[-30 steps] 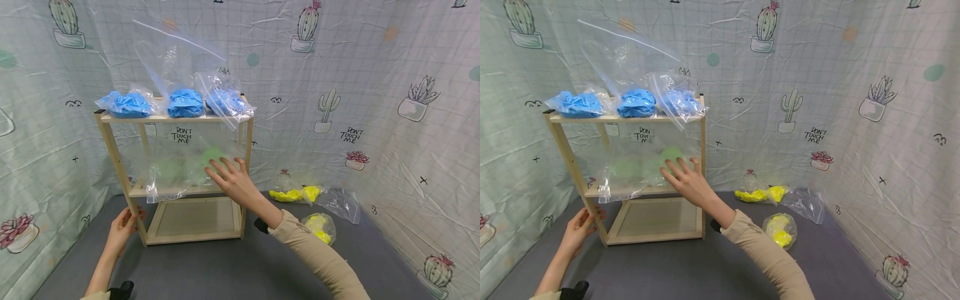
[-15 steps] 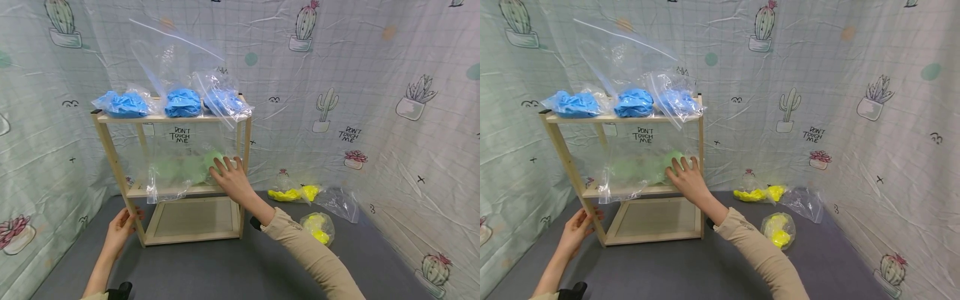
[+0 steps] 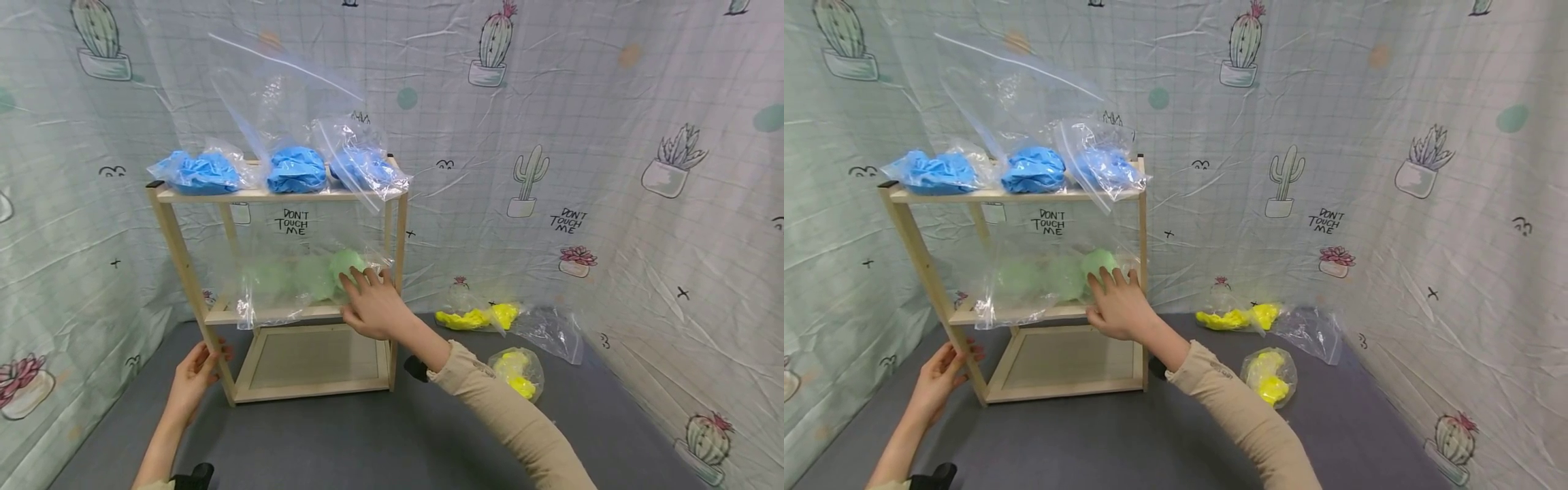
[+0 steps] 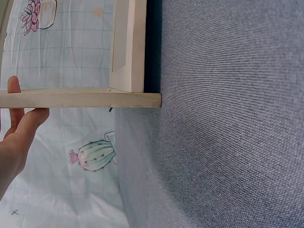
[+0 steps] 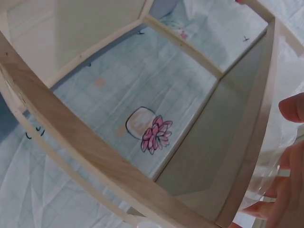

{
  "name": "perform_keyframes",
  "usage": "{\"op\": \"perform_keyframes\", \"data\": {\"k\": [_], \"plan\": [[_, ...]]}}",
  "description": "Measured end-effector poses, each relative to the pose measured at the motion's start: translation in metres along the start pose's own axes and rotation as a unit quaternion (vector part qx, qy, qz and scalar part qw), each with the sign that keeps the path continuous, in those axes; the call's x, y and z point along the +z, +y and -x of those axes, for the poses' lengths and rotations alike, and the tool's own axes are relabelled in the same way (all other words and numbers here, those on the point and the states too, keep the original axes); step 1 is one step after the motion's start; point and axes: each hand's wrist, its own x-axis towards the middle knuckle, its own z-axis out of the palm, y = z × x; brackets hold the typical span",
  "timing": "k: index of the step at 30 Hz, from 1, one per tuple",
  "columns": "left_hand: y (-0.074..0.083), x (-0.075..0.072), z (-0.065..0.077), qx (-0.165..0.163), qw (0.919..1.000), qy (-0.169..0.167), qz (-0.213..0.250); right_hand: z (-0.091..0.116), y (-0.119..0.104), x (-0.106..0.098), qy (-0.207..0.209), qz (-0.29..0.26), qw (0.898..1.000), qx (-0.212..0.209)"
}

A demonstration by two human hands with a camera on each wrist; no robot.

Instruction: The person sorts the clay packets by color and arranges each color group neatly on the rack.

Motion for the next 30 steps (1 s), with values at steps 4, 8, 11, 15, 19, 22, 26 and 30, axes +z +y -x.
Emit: {"op": "perform_keyframes", "data": {"k": [4,8,11,15,19,22,26,30], "plan": [[-0.001,0.000,0.000,0.007,0.9999,-0.004,0.009,0.007,-0.002,0.000,0.006,-0.013,1.000,0.001],[-0.001,-0.001,0.000,0.018,0.9995,-0.008,0.026,0.012,-0.002,0.000,0.009,-0.018,1.000,-0.004],[-0.001,-0.001,0.000,0.020,0.9994,-0.009,0.027,0.016,-0.001,-0.002,0.024,-0.011,1.000,-0.012],[0.000,0.000,0.000,0.020,0.9995,-0.010,0.023,0.023,0.002,-0.005,0.068,0.006,0.997,-0.035],[0.001,0.000,0.000,0.023,0.9991,-0.009,0.034,0.035,0.007,-0.010,0.123,0.014,0.990,-0.071],[0.002,-0.001,0.000,0.022,0.9992,-0.007,0.033,0.049,0.011,-0.012,0.160,0.016,0.982,-0.098],[0.001,0.000,0.000,0.014,0.9997,-0.008,0.020,0.075,0.020,-0.013,0.185,-0.005,0.976,-0.114],[0.000,0.000,0.001,0.011,0.9997,-0.006,0.019,0.105,0.031,-0.008,0.181,-0.041,0.978,-0.096]]}}
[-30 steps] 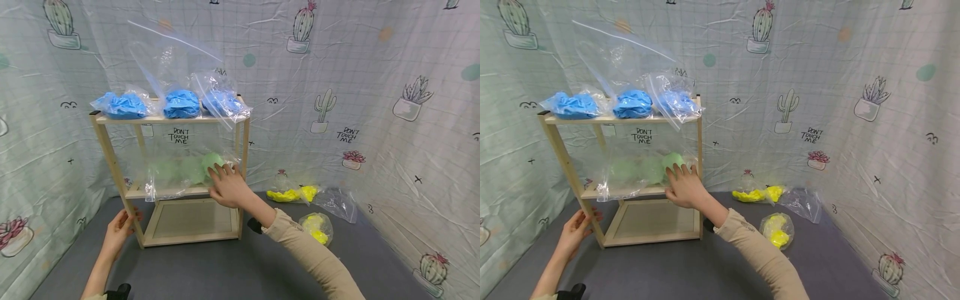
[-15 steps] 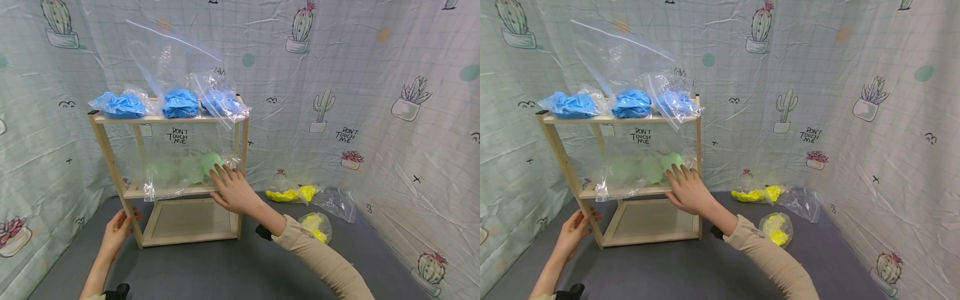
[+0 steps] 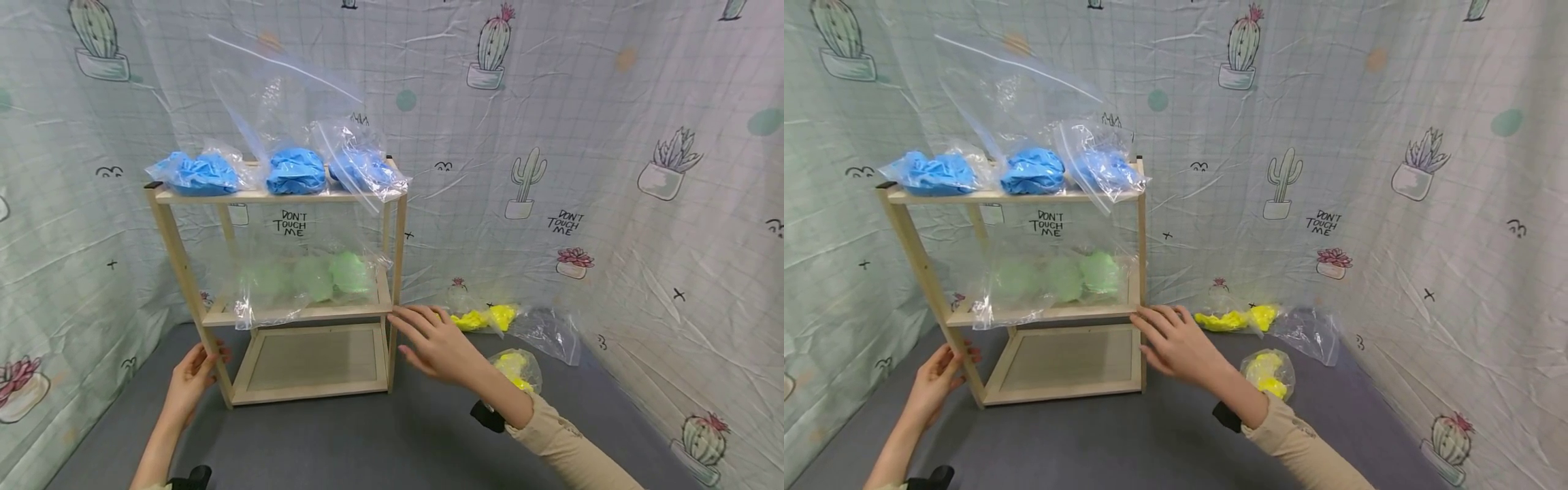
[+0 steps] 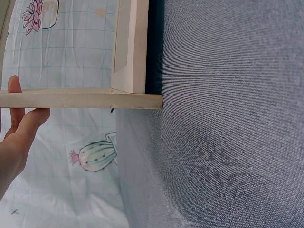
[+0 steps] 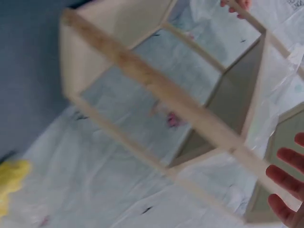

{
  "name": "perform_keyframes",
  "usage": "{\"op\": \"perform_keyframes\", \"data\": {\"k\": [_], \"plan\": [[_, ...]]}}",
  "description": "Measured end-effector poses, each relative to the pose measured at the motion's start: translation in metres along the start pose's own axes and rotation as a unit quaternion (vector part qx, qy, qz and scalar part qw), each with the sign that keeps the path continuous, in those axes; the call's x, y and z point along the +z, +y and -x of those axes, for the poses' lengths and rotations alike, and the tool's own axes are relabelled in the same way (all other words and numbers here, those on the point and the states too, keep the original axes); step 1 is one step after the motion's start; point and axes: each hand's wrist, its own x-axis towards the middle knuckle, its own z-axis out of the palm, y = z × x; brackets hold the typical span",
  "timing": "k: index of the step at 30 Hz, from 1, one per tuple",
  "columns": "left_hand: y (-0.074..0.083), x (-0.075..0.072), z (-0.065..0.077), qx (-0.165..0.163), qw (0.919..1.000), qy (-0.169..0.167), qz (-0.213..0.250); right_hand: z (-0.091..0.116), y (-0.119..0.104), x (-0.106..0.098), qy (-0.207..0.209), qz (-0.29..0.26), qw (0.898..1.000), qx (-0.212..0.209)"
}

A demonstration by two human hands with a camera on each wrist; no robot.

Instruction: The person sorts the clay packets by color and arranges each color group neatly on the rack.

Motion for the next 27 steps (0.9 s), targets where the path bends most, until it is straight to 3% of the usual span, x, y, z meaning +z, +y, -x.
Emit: {"op": "perform_keyframes", "data": {"k": [9,19,27], "plan": [[0.000,0.001,0.001,0.009,0.9998,0.002,0.019,0.081,0.026,-0.003,0.017,-0.035,0.998,0.054],[-0.003,0.001,0.000,0.000,1.0000,0.005,-0.006,0.153,0.055,0.001,-0.039,0.001,0.995,0.091],[-0.002,0.001,-0.001,0.003,1.0000,0.002,-0.001,0.190,0.066,0.010,-0.104,0.031,0.986,0.124]]}}
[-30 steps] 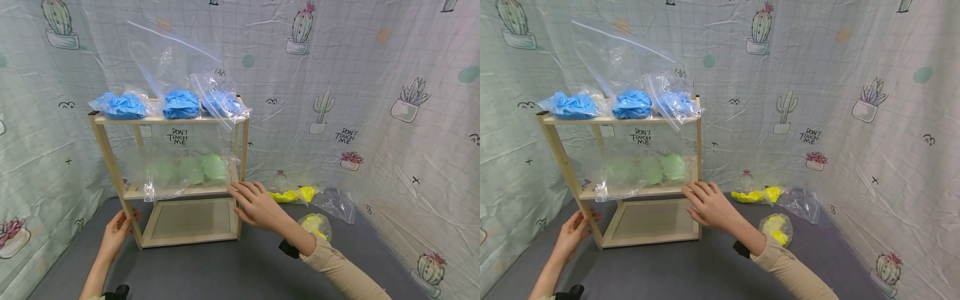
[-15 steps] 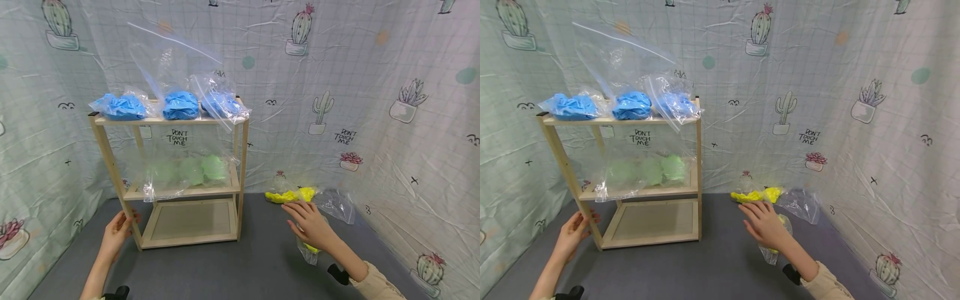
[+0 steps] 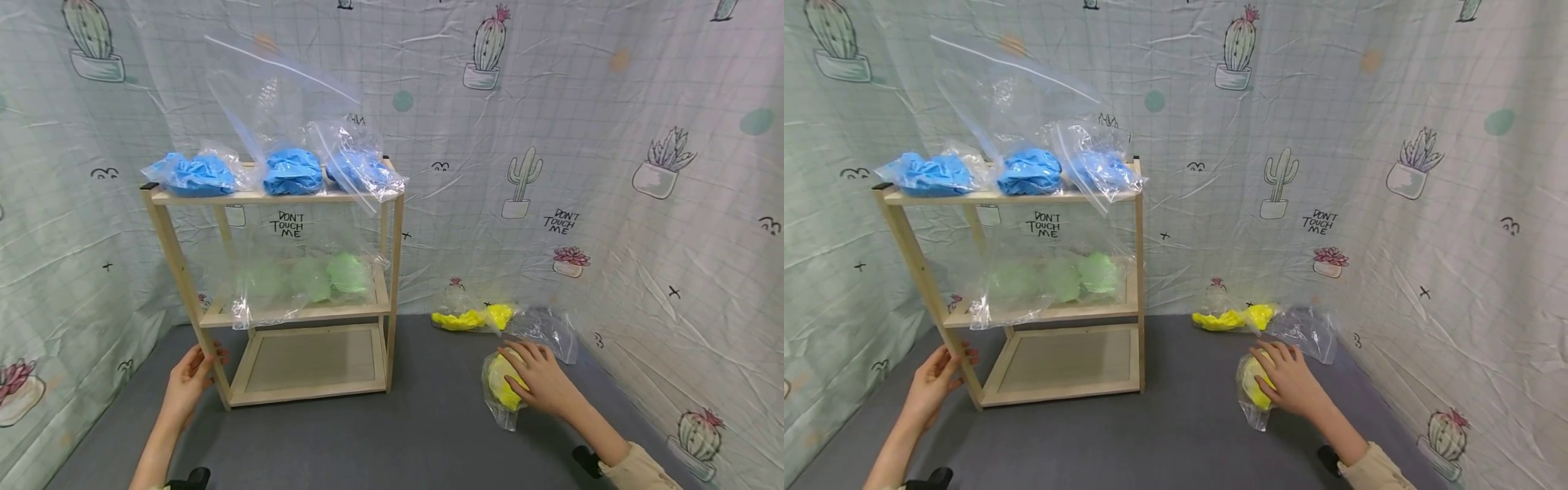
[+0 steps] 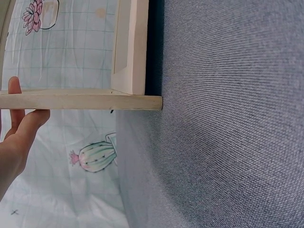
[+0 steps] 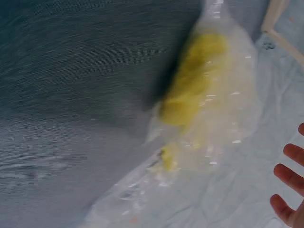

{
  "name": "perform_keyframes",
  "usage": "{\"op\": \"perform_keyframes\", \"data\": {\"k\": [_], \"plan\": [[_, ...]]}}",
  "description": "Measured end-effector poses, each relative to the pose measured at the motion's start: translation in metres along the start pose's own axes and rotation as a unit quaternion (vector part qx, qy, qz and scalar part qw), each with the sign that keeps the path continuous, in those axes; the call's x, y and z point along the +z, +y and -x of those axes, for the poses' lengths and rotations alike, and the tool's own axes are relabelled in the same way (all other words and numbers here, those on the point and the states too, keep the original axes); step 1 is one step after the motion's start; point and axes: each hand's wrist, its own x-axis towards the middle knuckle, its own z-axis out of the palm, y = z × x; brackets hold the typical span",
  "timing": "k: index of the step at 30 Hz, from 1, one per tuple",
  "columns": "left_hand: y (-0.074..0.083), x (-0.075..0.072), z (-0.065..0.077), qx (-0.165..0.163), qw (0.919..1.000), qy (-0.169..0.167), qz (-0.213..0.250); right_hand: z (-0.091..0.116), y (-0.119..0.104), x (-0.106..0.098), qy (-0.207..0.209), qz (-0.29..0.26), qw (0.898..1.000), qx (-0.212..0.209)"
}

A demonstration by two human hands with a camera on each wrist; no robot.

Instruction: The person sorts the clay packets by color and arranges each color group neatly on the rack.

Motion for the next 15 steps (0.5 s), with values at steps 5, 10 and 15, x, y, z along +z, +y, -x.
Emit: {"op": "perform_keyframes", "data": {"k": [5,10,15], "plan": [[0.001,0.000,0.001,-0.003,1.0000,0.000,0.001,0.010,0.002,0.009,-0.074,-0.001,0.997,0.036],[0.000,0.000,0.000,0.003,1.0000,-0.002,0.007,0.021,0.007,0.024,-0.109,-0.008,0.992,0.056],[0.001,-0.001,0.000,0.007,0.9999,-0.004,0.014,0.025,0.009,0.035,-0.117,-0.012,0.991,0.057]]}}
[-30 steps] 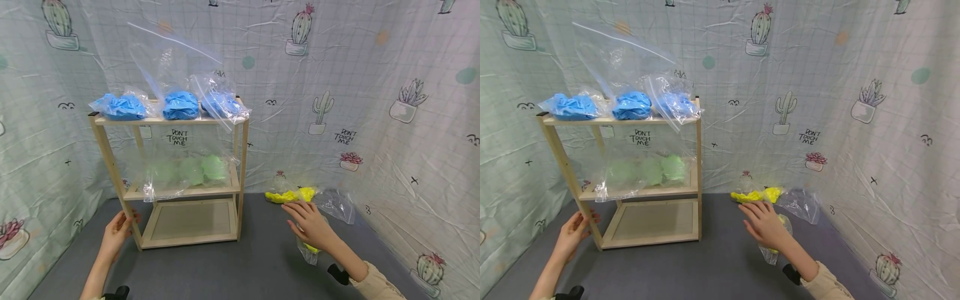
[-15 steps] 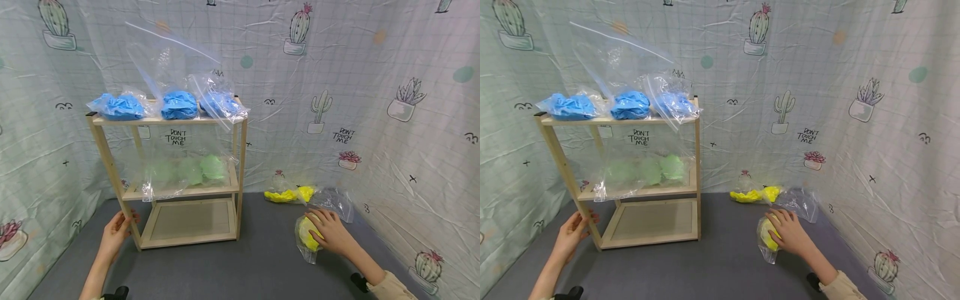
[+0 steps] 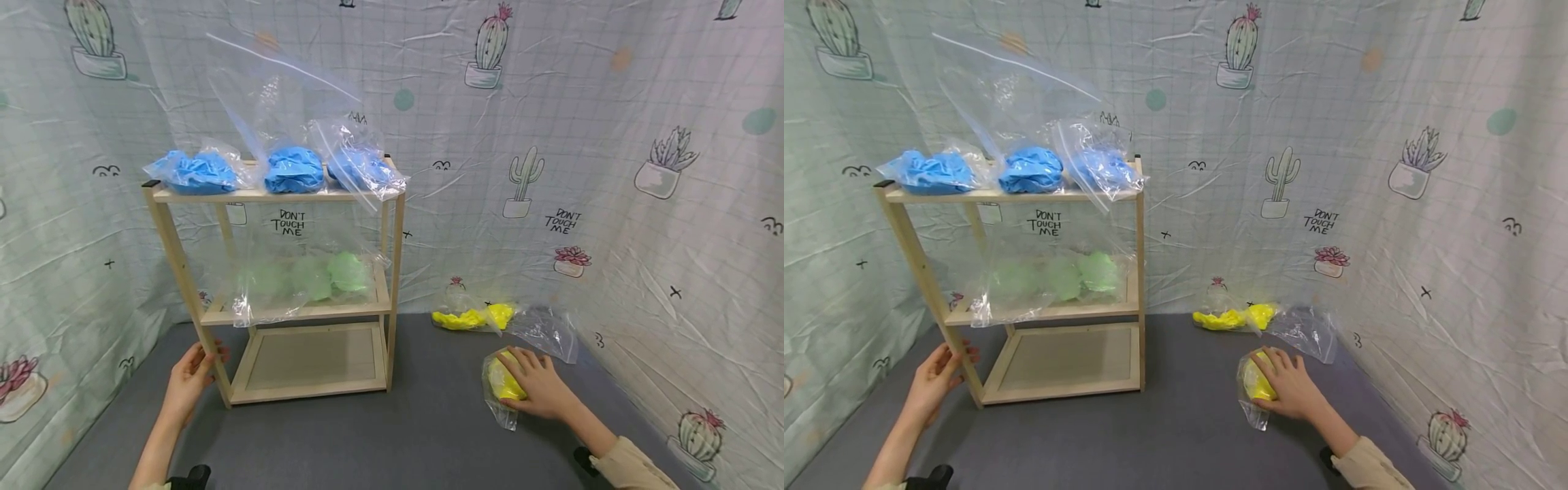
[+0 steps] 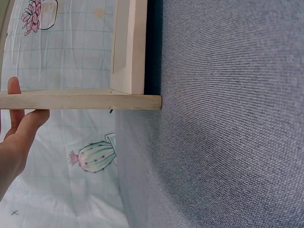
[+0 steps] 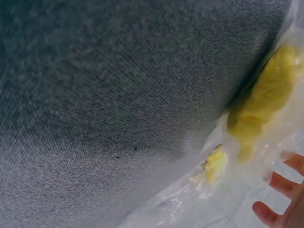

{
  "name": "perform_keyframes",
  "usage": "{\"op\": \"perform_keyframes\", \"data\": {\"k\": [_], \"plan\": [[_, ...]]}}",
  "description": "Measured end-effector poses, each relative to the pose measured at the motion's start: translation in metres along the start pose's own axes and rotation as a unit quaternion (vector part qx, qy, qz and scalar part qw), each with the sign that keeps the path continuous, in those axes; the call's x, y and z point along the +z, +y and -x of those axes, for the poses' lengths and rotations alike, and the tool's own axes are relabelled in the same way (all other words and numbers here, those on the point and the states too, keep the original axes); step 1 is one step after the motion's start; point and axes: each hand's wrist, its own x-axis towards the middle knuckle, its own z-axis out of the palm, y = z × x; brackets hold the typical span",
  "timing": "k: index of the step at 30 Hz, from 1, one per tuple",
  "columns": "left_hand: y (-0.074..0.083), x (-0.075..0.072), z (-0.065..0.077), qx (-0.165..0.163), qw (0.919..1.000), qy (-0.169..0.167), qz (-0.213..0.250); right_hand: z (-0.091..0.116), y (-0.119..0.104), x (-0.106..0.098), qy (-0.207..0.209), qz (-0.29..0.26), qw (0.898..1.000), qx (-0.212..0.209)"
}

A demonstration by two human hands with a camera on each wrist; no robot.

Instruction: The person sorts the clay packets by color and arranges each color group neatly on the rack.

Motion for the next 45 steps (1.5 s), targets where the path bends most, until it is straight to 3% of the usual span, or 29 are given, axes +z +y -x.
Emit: {"op": "perform_keyframes", "data": {"k": [15,33,45], "plan": [[0.001,0.000,0.002,-0.012,0.9999,-0.003,-0.008,-0.002,0.002,0.012,-0.083,-0.028,0.996,0.003],[0.002,0.000,0.001,-0.014,0.9999,0.000,-0.009,-0.006,-0.003,0.017,-0.075,-0.026,0.996,-0.037],[0.001,0.000,0.001,-0.011,0.9999,-0.003,0.004,-0.001,-0.010,0.014,-0.016,0.002,0.997,-0.071]]}}
